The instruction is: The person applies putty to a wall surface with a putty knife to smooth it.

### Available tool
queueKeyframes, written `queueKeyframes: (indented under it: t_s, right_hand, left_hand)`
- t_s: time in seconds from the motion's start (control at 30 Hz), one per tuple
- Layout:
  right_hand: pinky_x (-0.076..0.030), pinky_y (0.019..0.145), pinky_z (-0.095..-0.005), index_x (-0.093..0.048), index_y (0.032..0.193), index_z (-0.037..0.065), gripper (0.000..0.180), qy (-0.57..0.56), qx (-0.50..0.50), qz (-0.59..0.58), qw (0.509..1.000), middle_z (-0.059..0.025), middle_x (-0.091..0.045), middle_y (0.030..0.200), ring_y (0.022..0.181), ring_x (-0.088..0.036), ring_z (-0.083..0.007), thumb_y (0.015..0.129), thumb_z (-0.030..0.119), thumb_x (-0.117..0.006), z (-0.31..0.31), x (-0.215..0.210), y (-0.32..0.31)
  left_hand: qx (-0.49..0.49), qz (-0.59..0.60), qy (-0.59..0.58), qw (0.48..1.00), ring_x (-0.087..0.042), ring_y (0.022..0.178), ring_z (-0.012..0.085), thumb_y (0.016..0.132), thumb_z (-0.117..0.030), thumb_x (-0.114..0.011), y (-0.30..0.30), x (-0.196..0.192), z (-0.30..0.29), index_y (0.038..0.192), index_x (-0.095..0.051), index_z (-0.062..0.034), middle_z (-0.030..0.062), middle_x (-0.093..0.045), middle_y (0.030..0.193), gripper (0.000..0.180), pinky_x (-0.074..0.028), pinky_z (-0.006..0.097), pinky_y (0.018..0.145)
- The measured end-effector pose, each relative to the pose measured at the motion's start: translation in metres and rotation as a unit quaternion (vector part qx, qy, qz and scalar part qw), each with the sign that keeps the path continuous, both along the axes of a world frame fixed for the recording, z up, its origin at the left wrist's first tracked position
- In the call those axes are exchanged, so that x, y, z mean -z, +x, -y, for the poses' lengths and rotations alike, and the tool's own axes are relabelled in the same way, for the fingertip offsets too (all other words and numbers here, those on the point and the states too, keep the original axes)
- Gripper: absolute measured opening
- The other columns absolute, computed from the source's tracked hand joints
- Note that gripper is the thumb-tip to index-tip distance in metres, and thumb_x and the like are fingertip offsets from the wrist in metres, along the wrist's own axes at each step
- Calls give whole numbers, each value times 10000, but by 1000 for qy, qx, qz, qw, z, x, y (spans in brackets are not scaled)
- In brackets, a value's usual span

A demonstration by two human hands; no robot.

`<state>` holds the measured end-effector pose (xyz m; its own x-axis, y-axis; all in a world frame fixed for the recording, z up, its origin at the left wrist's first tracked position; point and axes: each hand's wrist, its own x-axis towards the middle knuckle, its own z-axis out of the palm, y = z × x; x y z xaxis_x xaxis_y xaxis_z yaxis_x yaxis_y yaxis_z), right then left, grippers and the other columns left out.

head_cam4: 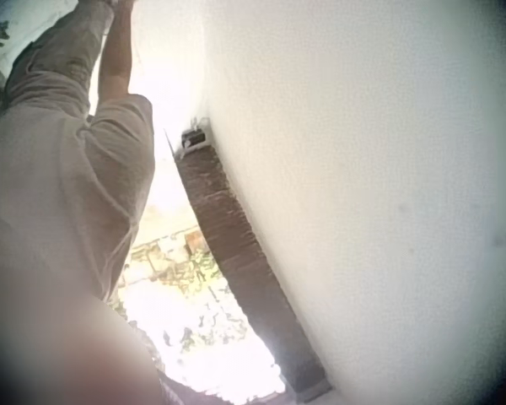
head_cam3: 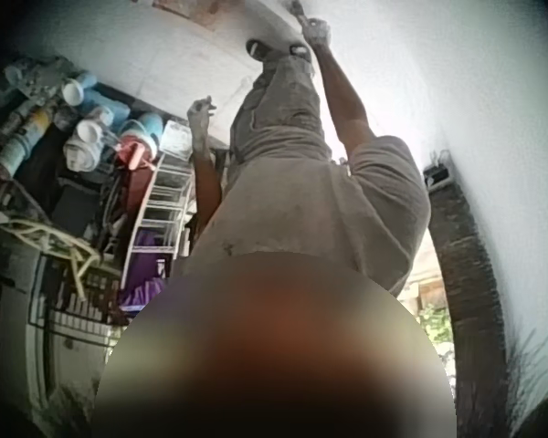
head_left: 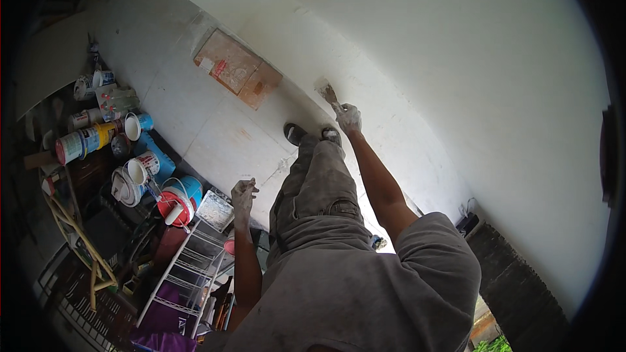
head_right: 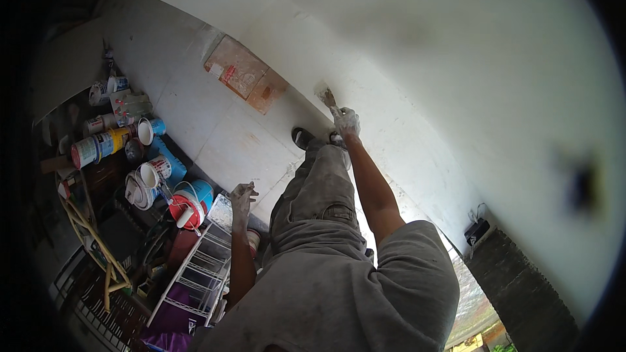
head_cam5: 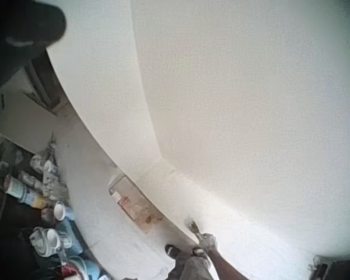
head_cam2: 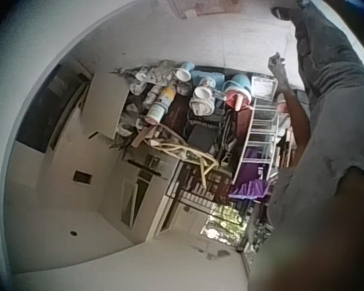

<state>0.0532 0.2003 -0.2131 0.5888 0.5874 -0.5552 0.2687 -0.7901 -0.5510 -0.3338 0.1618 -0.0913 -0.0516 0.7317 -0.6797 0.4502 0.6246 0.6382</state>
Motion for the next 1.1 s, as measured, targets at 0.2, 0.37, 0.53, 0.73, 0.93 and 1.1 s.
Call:
queueKeyframes:
  t_s: [0.2, 0.37, 0.53, 0.73, 0.93, 1.1]
  right_hand:
    - [-495, 684, -387, -693, 867, 38, 487, -37, -6, -9, 999, -122, -661, 652, 684, -660, -259, 788, 514, -621, 1, -2, 0]
    - [-494, 680, -384, -699, 868, 41, 487, -18, -18, 1, 1000, -117, -660, 644, 661, -658, -250, 791, 515, -618, 7, 1, 0]
    - [-496, 673, -377, -697, 869, 28, 486, -27, -2, -11, 1000, -123, -657, 632, 651, -659, -250, 796, 502, -620, 7, 5, 1]
    - [-498, 673, -368, -696, 881, 19, 490, -13, 17, -37, 999, -135, -657, 632, 636, -662, -242, 794, 496, -626, 2, 4, 0]
    - [-498, 677, -370, -700, 883, 32, 479, -30, 17, -30, 999, -131, -656, 629, 631, -660, -240, 789, 496, -632, 11, 2, 4]
    - [-496, 676, -372, -703, 878, 44, 470, -32, 15, -21, 999, -122, -654, 622, 636, -658, -238, 788, 500, -633, 10, -1, 7]
  left_hand:
    - [-63, 48, -23, 997, -631, 690, 146, 816, -171, -631, -7, 5, 40, 910, -602, -37, 57, -634, 819, 167, -474, 265, 581]
    - [-63, 41, -22, 997, -628, 691, 142, 813, -168, -634, 6, 6, 53, 916, -593, -36, 57, -631, 803, 172, -473, 260, 576]
    - [-44, 37, -3, 998, -619, 674, 156, 853, -365, -638, 20, 2, 60, 885, -584, -17, 77, -618, 733, 354, -482, 285, 564]
    - [-47, 45, -3, 998, -619, 664, 155, 858, -360, -632, 17, 9, 68, 895, -582, -13, 77, -617, 727, 352, -482, 282, 554]
    - [-37, 46, 21, 998, -622, 670, 154, 863, -341, -625, 20, 1, 61, 898, -581, -13, 79, -622, 727, 333, -488, 279, 554]
    - [-31, 28, -4, 999, -622, 674, 154, 867, -332, -620, 24, 2, 58, 898, -579, -13, 80, -624, 739, 323, -487, 278, 556]
